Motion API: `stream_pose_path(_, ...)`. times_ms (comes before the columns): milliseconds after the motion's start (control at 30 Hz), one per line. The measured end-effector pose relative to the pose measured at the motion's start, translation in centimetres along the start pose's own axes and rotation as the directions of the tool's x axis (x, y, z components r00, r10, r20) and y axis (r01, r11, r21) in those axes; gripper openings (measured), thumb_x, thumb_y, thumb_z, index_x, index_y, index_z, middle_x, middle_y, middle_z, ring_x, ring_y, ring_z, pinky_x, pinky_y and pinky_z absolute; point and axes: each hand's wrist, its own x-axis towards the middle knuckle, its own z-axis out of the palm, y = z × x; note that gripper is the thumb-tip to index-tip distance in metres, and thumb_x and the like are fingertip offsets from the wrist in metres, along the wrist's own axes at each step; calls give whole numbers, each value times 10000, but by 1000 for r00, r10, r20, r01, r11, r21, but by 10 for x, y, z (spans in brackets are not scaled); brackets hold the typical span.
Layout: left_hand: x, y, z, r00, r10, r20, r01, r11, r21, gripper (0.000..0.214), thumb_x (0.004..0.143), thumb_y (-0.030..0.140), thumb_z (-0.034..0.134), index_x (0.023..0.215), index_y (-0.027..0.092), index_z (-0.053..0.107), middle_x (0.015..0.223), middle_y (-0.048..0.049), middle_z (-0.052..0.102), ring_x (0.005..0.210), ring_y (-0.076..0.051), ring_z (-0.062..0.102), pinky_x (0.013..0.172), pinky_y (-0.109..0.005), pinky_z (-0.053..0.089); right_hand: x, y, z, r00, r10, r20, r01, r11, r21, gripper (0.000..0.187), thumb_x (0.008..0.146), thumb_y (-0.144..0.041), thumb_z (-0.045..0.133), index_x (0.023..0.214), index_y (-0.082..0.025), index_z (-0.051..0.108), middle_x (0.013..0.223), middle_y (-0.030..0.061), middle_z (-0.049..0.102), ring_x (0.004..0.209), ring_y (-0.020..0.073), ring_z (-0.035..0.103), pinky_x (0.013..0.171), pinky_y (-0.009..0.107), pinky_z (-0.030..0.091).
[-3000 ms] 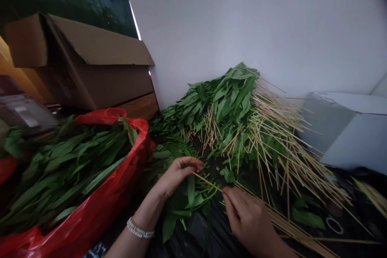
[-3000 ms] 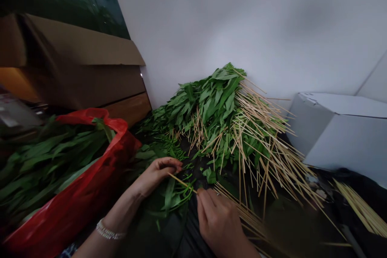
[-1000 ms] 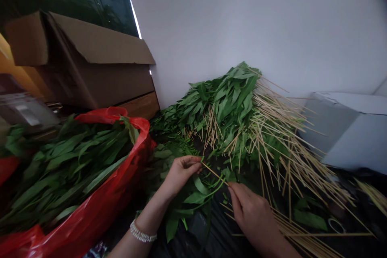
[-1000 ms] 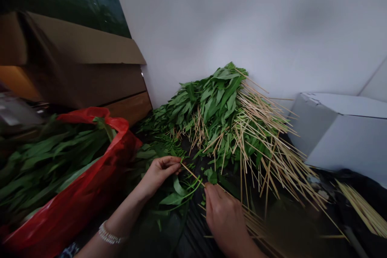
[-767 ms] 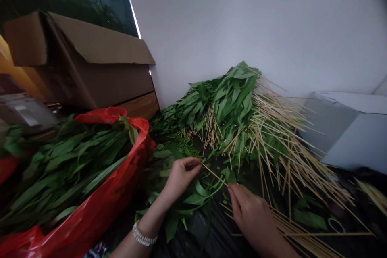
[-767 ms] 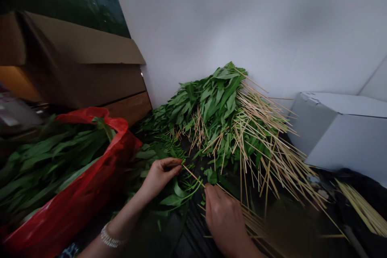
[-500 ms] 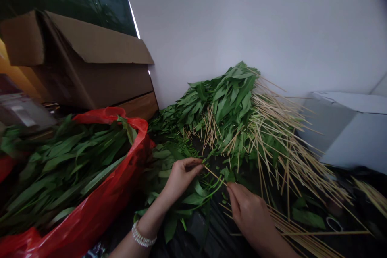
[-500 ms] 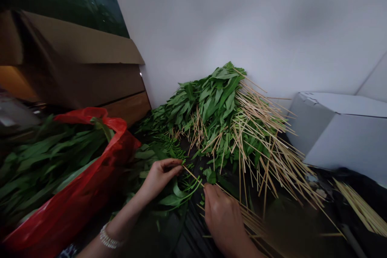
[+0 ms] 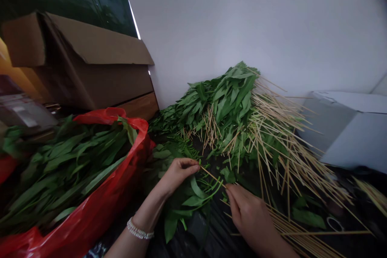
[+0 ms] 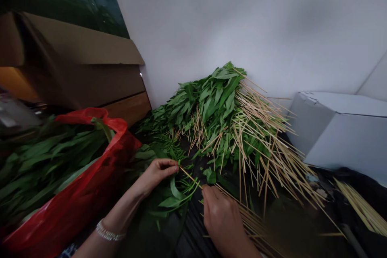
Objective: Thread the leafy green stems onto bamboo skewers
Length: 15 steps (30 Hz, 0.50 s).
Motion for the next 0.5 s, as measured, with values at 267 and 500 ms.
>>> stream_pose_path(267, -1, 2, -2, 997, -10, 80, 12, 1000, -26, 236, 651, 364, 789, 744, 151, 746, 697, -8, 680, 636, -120, 547, 640, -219, 402, 0, -2, -1, 1000, -14, -6, 14, 1000, 13, 297, 978, -201, 325, 961, -186, 621, 770, 41, 669, 720, 161, 663, 698, 257, 460)
stream_pose_path(500, -2, 6, 0, 992, -49, 116, 59, 995, -84, 239, 624, 363, 810, 698, 146, 741, 659, -5, 661, 605, -108, 526, 610, -210, 391, -1, -2, 1, 999, -34, -17, 35, 999, 6, 292, 975, -192, 328, 978, -189, 620, 794, 44, 675, 735, 157, 666, 723, 252, 470)
